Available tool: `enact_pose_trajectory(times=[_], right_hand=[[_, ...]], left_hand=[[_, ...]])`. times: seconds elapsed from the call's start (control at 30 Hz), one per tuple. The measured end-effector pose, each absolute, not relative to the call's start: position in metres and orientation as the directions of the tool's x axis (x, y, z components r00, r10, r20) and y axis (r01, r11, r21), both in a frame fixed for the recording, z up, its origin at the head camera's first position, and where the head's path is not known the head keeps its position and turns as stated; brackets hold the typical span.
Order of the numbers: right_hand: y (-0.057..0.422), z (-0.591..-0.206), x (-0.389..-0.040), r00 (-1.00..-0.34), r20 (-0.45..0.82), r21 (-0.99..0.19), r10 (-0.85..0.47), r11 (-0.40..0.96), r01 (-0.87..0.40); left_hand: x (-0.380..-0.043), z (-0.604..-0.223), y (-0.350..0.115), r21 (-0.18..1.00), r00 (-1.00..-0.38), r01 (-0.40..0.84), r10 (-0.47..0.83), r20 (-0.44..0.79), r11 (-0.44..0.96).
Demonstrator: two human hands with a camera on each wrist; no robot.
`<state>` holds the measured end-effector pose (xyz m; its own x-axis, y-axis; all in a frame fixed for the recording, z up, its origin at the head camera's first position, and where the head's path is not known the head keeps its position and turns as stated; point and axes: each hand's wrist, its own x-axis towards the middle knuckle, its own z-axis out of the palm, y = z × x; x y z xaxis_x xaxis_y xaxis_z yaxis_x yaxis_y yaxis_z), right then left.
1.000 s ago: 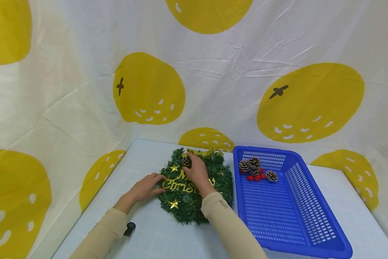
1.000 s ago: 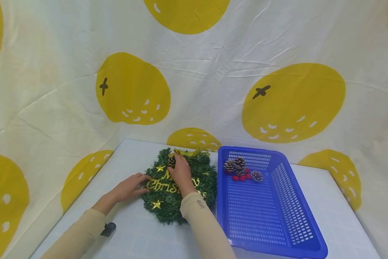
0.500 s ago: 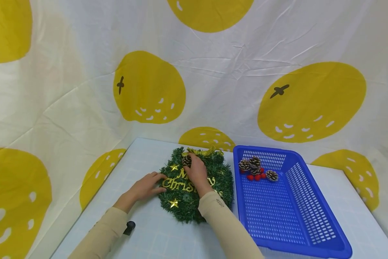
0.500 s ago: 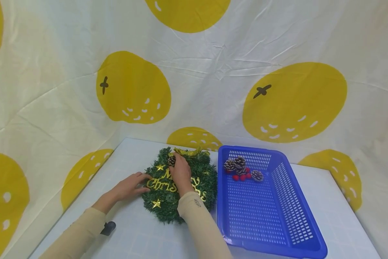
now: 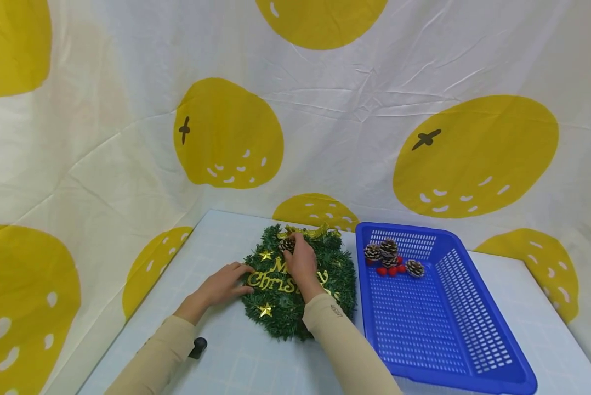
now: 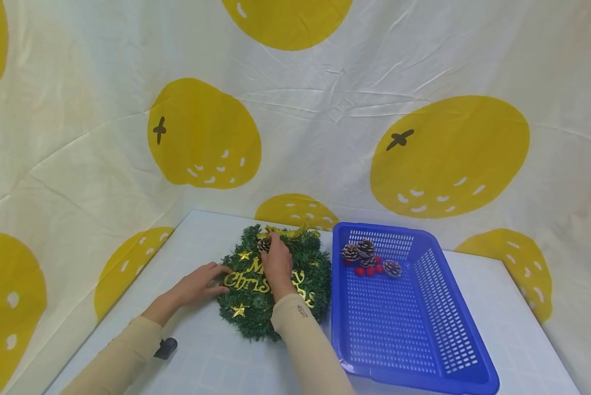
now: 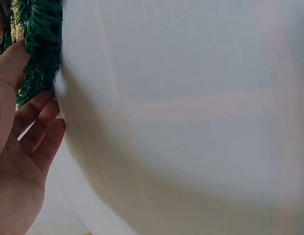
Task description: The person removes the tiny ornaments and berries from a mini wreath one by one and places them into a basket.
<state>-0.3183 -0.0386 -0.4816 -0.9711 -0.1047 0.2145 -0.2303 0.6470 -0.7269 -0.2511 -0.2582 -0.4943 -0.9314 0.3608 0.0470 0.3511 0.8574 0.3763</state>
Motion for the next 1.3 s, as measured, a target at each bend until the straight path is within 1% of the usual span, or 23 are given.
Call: enact_pose_trajectory(times=[0.17, 0.3, 0.53, 0.83, 0.97, 1.03, 1.13, 1.2, 1.3], right_hand=[[-0.038, -0.482, -0.319, -0.959, 0.264, -0.737, -0.107, 0.619, -0.272], [-0.038, -0.478, -0.318, -0.949, 0.29, -0.762, -0.119, 0.571, -0.305], [-0.033, -0.461, -0.317, -0.954, 0.272, -0.812, -0.125, 0.503, -0.297], [-0.019, -0.426, -0.311, -0.965, 0.239, -0.849, -0.111, 0.458, -0.263], [-0.012, -0.417, -0.313, -0.962, 0.243, -0.869, -0.124, 0.413, -0.273], [-0.009, -0.426, -0.324, -0.947, 0.28, -0.856, -0.154, 0.406, -0.319], [-0.003, -0.427, -0.33, -0.93, 0.31, -0.842, -0.197, 0.398, -0.365], [0.002, -0.42, -0.327, -0.922, 0.323, -0.839, -0.213, 0.387, -0.383], [0.009, -0.393, -0.312, -0.931, 0.295, -0.857, -0.214, 0.372, -0.357]], left_hand=[[-0.251, -0.493, -0.258, 0.372, -0.932, 0.351, 0.36, 0.049, 0.859], [-0.252, -0.492, -0.259, 0.364, -0.929, 0.361, 0.366, 0.056, 0.859], [-0.251, -0.492, -0.257, 0.364, -0.926, 0.367, 0.372, 0.06, 0.856], [-0.253, -0.497, -0.257, 0.36, -0.932, 0.35, 0.359, 0.044, 0.865], [-0.252, -0.497, -0.258, 0.357, -0.934, 0.347, 0.356, 0.042, 0.867], [-0.252, -0.496, -0.258, 0.357, -0.933, 0.35, 0.358, 0.046, 0.866], [-0.252, -0.496, -0.258, 0.355, -0.931, 0.356, 0.362, 0.052, 0.864], [-0.252, -0.497, -0.258, 0.353, -0.928, 0.363, 0.368, 0.055, 0.862], [-0.252, -0.498, -0.258, 0.351, -0.928, 0.363, 0.368, 0.056, 0.863]])
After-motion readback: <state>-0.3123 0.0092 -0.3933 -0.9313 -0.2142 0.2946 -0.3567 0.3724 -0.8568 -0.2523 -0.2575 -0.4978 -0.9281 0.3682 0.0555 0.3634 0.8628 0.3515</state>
